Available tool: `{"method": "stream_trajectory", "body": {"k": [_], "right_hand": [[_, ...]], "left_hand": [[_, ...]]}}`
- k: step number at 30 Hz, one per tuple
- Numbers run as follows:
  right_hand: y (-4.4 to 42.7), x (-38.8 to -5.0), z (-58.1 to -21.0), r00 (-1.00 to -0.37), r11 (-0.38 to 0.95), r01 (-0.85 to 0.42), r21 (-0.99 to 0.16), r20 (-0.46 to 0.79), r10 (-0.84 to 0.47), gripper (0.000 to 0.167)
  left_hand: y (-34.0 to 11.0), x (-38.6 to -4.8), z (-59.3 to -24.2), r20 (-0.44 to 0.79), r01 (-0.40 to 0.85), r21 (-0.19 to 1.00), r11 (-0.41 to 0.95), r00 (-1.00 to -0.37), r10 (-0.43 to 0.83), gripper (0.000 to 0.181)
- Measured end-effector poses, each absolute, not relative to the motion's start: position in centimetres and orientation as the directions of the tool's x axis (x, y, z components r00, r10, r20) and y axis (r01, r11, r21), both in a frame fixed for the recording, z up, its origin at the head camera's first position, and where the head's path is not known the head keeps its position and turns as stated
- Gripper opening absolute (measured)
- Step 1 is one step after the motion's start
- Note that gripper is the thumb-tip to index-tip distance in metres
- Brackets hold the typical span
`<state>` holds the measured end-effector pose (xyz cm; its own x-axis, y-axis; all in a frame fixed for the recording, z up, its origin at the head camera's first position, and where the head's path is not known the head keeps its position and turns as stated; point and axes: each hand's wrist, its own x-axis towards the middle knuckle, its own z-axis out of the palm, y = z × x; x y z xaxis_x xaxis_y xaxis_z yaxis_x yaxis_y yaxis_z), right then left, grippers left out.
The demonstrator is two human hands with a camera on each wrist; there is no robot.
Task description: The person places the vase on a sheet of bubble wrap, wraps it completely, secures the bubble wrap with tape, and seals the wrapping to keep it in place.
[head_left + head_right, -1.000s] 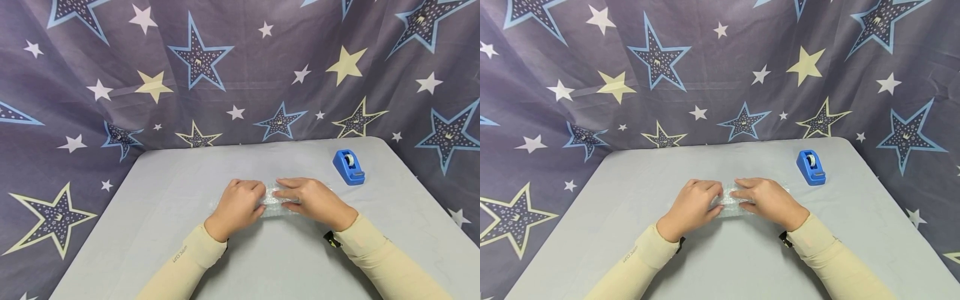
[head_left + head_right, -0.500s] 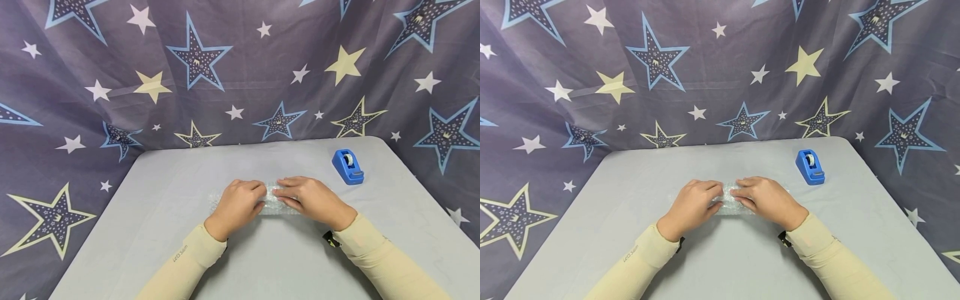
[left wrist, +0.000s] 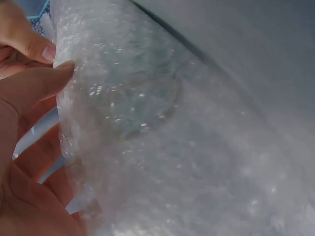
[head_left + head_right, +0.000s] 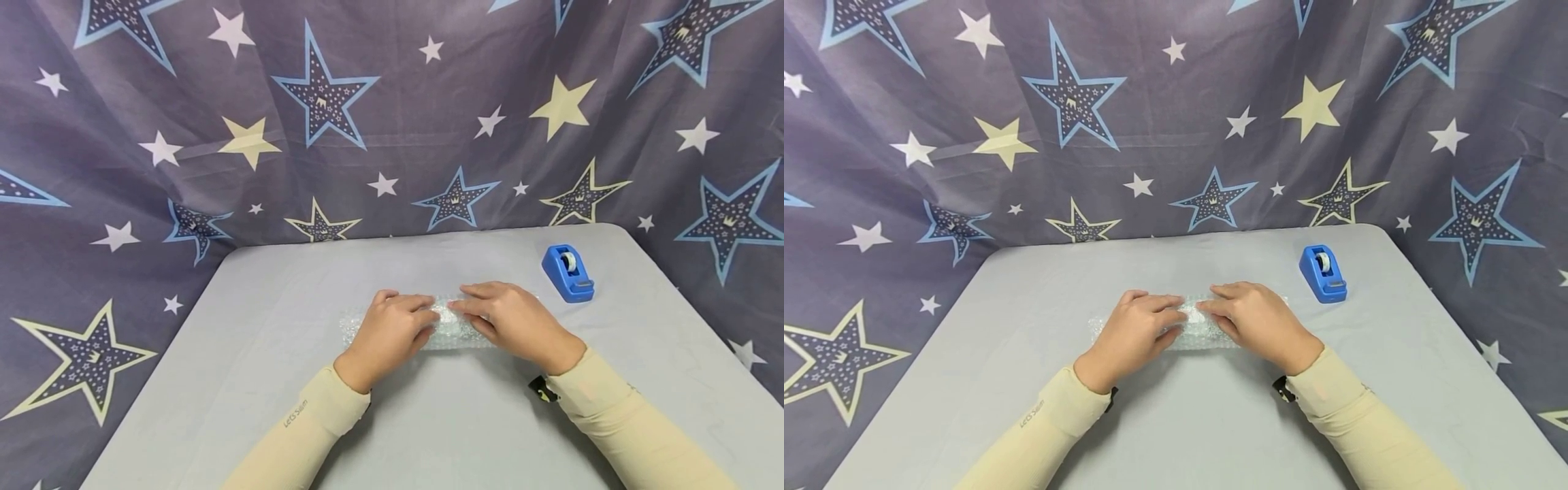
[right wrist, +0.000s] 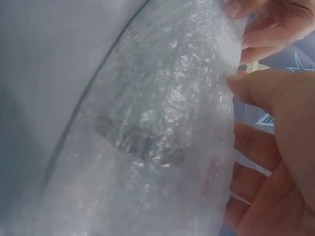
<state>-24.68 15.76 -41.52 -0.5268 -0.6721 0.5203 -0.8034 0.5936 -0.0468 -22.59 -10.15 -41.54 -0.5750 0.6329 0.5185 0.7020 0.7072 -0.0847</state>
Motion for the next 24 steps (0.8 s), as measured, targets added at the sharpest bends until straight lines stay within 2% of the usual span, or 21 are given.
{"method": "stream_trajectory", "body": {"k": [8, 13, 19, 24], "right_hand": [[16.1, -24.7, -41.0, -0.557, 0.626, -0.778, -0.057, 0.525, -0.644, 0.030], [17.5, -25.3, -40.0, -0.639, 0.686, -0.715, -0.132, 0.521, -0.566, 0.028], [21.6, -27.1, -39.4, -0.808, 0.815, -0.487, -0.313, 0.516, -0.284, 0.027], [25.1, -28.6, -40.5, -0.864, 0.848, -0.268, -0.457, 0.503, -0.002, 0.022]], "left_hand": [[-10.2, -22.6, -41.7, 0.524, 0.710, -0.085, 0.699, -0.565, 0.637, 0.021], [-10.2, -22.5, -41.7, 0.522, 0.708, -0.089, 0.700, -0.565, 0.639, 0.019], [-9.9, -22.2, -41.6, 0.539, 0.710, -0.117, 0.694, -0.542, 0.645, 0.014], [-9.7, -22.0, -41.5, 0.553, 0.702, -0.138, 0.699, -0.530, 0.642, 0.012]]}}
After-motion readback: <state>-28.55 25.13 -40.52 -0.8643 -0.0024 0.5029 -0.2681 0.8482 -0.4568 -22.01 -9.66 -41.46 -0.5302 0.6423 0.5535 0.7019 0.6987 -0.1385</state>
